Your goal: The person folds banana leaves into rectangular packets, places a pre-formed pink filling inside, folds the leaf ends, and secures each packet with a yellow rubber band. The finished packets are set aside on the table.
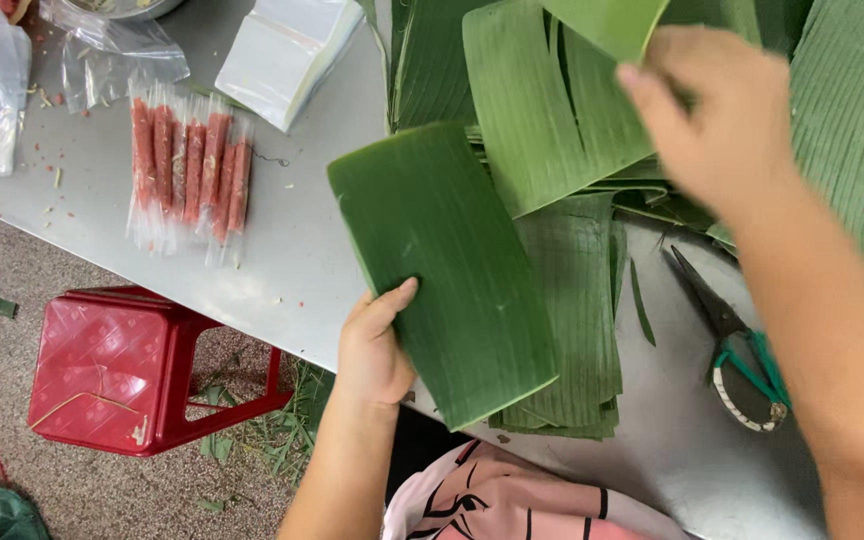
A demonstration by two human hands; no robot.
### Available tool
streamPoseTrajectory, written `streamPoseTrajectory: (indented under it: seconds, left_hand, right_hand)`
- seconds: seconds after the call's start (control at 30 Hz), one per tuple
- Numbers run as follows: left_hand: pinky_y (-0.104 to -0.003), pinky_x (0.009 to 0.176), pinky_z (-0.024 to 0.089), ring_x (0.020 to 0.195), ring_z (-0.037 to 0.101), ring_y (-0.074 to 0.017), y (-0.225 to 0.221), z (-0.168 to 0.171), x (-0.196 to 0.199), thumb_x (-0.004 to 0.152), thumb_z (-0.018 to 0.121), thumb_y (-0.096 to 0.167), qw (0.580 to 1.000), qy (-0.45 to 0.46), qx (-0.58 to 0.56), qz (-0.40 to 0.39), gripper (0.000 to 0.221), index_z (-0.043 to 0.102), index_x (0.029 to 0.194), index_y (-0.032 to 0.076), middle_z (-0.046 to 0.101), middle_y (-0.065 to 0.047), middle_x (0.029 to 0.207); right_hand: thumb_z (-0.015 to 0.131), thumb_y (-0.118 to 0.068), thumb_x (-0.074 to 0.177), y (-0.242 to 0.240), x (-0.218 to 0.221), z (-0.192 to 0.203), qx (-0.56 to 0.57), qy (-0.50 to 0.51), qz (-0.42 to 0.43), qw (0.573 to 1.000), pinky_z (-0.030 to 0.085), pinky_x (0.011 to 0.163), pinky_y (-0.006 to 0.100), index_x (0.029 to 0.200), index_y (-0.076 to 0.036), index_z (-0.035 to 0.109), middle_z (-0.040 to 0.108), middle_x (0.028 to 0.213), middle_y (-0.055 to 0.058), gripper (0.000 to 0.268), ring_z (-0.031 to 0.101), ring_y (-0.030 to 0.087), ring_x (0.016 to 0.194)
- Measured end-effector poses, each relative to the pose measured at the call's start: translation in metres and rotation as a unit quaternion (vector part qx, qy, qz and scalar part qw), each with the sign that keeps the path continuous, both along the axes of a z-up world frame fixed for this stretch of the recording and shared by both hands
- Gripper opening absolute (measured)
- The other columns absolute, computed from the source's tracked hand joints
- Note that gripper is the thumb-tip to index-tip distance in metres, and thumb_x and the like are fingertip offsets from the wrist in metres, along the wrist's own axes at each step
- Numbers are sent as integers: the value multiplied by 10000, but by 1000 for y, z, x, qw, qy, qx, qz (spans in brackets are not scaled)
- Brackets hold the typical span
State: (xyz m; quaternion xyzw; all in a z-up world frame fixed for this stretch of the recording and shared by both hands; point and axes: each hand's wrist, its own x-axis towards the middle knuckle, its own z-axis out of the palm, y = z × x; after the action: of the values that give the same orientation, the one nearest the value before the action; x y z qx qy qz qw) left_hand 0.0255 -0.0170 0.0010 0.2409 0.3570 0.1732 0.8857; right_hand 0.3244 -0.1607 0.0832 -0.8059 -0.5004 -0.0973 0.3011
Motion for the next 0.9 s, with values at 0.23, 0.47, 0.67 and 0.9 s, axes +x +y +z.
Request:
streamPoseTrajectory:
  seconds: [0.23,0.47,0.67,0.9]
  left_hand:
    - [-441,937,561,1087,691,-305,2,-1,22,921,650,410,999,-37,-37,10,585,613,1306,-29,684,-191,1252]
    - [-445,899,567,1026,678,-277,-6,-8,18,889,709,74,997,12,51,52,339,628,1207,-11,698,-137,1150]
    - [-446,934,554,1052,668,-276,-20,-3,13,881,713,-11,993,-38,108,-27,360,638,1232,-33,688,-152,1187]
    - [-440,920,559,1092,662,-260,-20,5,22,938,668,215,997,59,44,24,353,652,1244,40,703,-111,1220]
  right_hand:
    - [653,-197,755,-28,-115,-15,-110,-127,245,955,528,899,466,1146,-177,762,732,1221,59,406,666,274,1116]
    - [707,-461,879,-63,-118,-44,-185,299,15,936,554,847,414,1072,-116,714,712,1062,77,394,656,257,1033]
    - [733,-237,844,-68,-112,-73,166,757,-120,620,554,726,368,1202,-89,631,692,1115,63,400,668,215,992]
    - [775,-130,853,-86,-130,-88,106,582,-61,804,582,741,331,1308,-39,597,682,1186,77,497,664,200,1009]
